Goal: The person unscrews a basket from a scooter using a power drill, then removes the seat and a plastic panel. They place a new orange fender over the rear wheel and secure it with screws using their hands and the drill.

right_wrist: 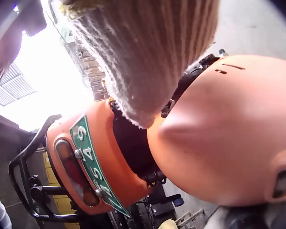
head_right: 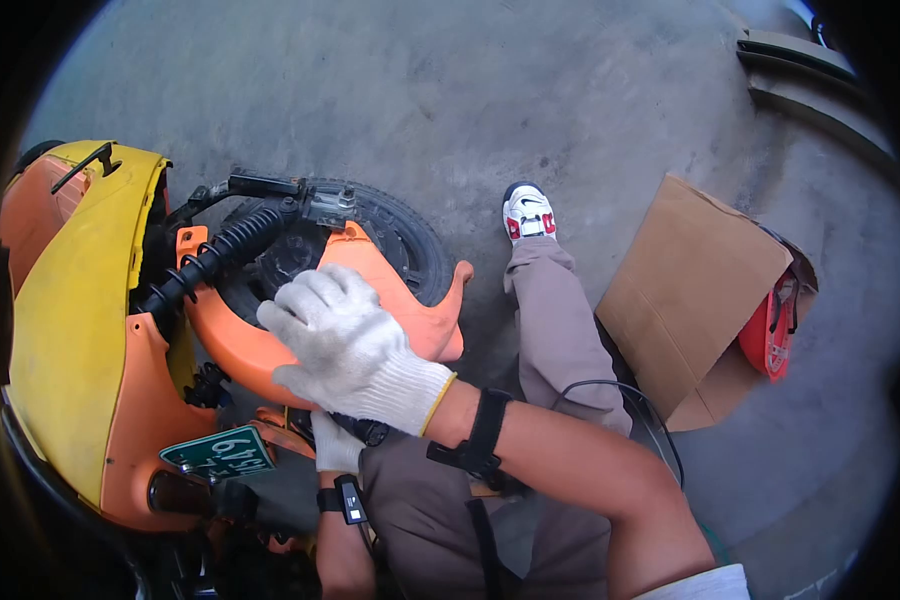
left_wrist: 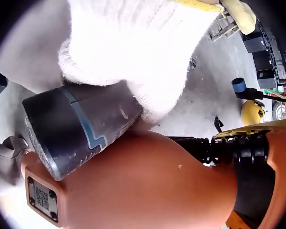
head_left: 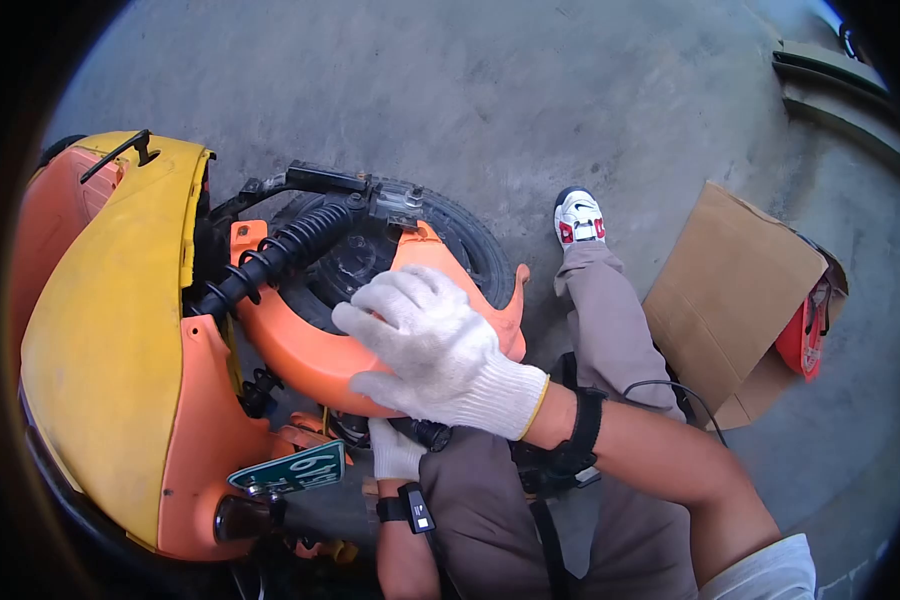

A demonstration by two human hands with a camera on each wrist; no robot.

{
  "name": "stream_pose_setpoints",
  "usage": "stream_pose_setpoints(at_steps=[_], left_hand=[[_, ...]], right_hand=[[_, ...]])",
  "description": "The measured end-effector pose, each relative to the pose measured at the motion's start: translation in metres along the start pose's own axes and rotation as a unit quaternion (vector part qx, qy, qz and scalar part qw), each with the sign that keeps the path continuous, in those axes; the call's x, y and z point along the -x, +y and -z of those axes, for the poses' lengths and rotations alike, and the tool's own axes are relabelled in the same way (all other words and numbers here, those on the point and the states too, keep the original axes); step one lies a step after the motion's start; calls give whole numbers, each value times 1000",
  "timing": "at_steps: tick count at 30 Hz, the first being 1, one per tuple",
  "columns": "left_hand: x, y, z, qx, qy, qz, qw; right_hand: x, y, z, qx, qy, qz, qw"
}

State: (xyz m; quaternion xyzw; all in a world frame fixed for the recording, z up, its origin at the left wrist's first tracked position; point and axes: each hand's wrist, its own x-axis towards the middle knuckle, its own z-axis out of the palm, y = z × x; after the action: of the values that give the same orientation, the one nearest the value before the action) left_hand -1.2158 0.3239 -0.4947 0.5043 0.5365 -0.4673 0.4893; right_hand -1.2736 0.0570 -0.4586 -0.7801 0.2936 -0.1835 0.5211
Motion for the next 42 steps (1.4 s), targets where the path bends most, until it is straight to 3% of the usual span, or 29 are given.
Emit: stream_pose_setpoints(at_steps=[2, 3, 4, 7, 10, 13, 14, 17, 21, 25, 29, 33, 35, 37, 42], left_hand=[[19, -4, -16, 18, -64, -31, 997], [24, -5, -21, 27, -63, -55, 996], [28, -6, -24, 36, -61, -79, 994], [25, -3, -6, 56, -80, -115, 989], [28, -1, -3, 51, -72, -138, 987], [40, 4, -8, 16, -31, -142, 989], [30, 5, 11, 12, -37, -153, 987], [27, 6, 12, 13, -44, -151, 987], [22, 3, 13, 1, -56, -167, 984], [32, -4, -12, 1, -36, -191, 981], [24, -8, -17, 18, -27, -218, 975], [35, -9, -37, 37, -41, -193, 980], [32, -7, -37, 35, -41, -177, 983], [29, -5, -40, 32, -49, -168, 984], [25, -5, -41, 40, -52, -176, 982]], right_hand=[[23, 14, 16, 46, 53, -149, 986], [34, 23, 19, 50, 51, -279, 957], [35, 29, 30, 13, 10, -428, 904], [38, 64, 33, -60, -182, -541, 819], [46, 56, 23, -68, -163, -478, 860], [61, 39, 16, -82, -90, -459, 880], [62, 33, 16, -133, -59, -481, 865], [68, 17, 15, -168, -10, -451, 876], [44, 34, 19, -130, -51, -466, 874], [22, 50, 12, -225, -84, -421, 874], [12, 32, 18, -182, -84, -471, 859], [10, 43, 18, -221, -83, -498, 835], [-3, 60, 18, -145, -120, -496, 848], [-15, 66, 21, -111, -102, -545, 825], [12, 80, 2, -68, -132, -424, 893]])
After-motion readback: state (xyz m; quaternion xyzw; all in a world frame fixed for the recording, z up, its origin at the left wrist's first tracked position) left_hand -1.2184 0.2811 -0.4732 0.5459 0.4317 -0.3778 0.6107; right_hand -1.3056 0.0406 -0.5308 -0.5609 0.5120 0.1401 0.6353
